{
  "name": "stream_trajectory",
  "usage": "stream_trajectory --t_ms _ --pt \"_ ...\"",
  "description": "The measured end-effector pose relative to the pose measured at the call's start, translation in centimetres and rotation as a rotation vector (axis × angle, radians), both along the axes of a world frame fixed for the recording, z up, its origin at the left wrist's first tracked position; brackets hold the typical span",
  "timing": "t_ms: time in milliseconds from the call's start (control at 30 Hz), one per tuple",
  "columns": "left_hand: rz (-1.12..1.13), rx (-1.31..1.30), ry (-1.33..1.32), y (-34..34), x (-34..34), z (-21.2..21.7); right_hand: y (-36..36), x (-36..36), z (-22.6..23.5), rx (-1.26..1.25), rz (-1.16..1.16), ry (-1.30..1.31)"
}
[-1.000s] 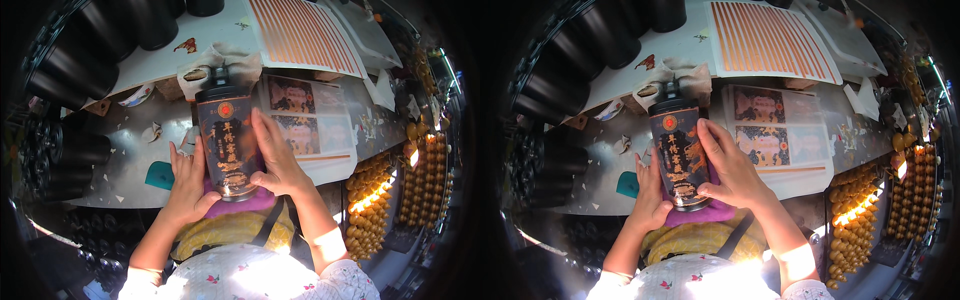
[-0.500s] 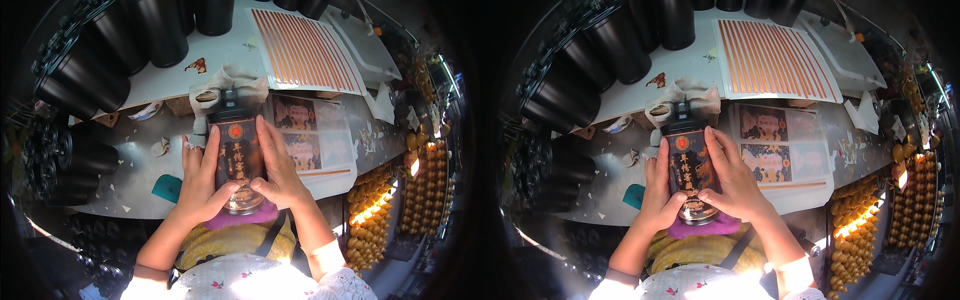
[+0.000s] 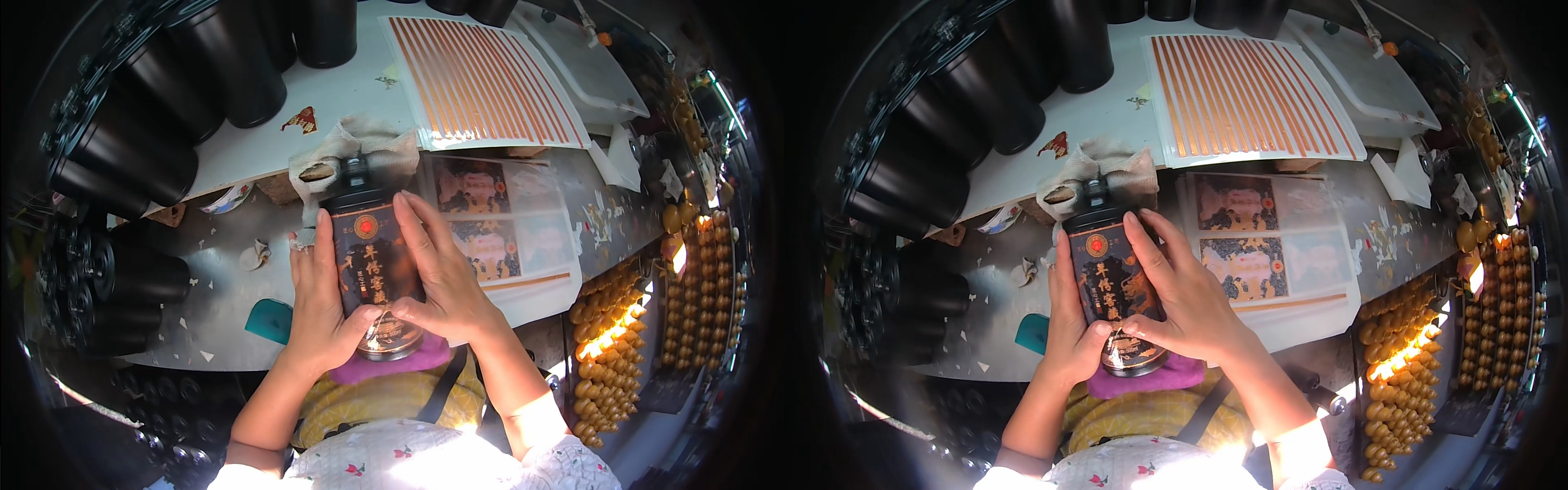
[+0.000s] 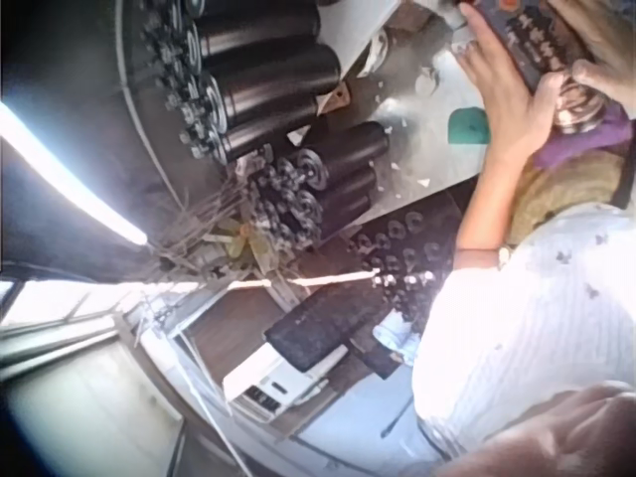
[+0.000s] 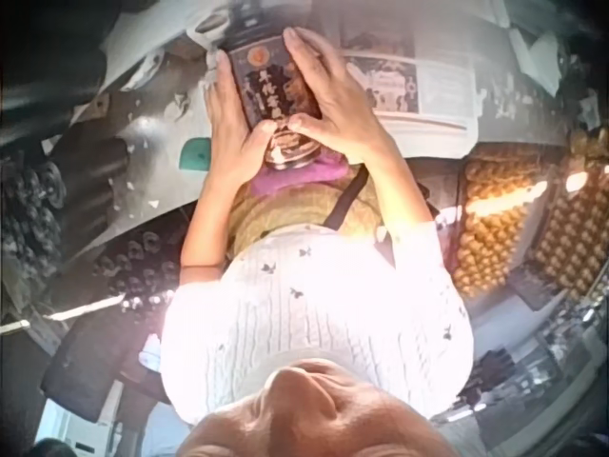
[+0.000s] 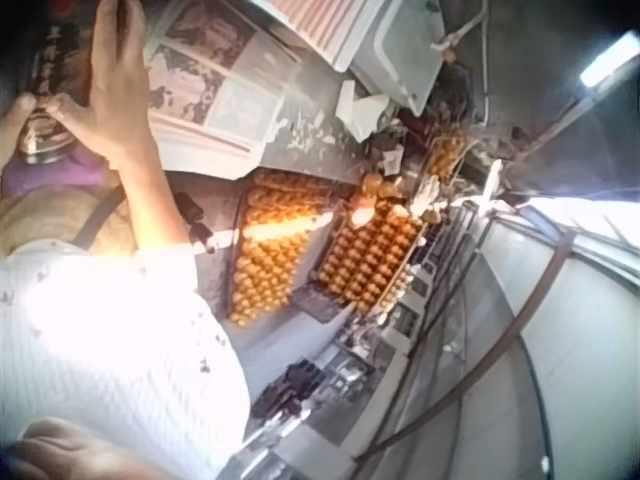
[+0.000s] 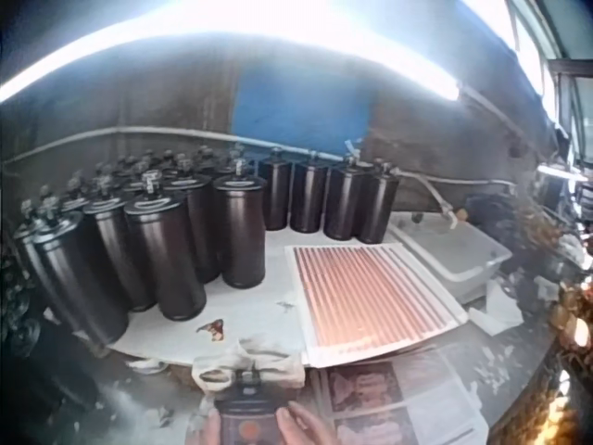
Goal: The person applies a printed label to a black cylindrical can, smoothing it out with a blue plastic scraper. They then apply a thin orange strip around the top rim of the can, pressing it down by hand. The process is repeated for a second can.
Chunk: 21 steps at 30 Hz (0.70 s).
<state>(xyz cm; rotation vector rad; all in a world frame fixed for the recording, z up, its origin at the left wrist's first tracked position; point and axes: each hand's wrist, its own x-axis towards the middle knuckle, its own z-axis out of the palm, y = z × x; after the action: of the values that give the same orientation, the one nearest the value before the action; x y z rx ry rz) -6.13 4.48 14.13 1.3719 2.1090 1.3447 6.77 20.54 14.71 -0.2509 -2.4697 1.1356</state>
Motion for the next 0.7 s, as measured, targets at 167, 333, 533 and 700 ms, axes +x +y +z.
stream_trajectory --t_ms 167,333,533,700 --pt "0.011 0.008 0.011 -0.3 0.1 -0.4 -0.3 0.2 -0.3 0.051 0.000 0.024" --pt "-0.005 0.014 -0.002 -0.4 -0.1 -0.9 -0.4 0.7 -0.8 0.067 0.006 0.018" --pt "-0.031 -0.019 -0.017 -0.4 -0.4 -0.3 -0.8 0.8 -0.5 0.086 0.002 -0.008" --pt "-0.083 0.016 0.090 -1.2 -0.6 -1.4 -0.9 0.9 -0.5 0.083 0.003 -0.025"
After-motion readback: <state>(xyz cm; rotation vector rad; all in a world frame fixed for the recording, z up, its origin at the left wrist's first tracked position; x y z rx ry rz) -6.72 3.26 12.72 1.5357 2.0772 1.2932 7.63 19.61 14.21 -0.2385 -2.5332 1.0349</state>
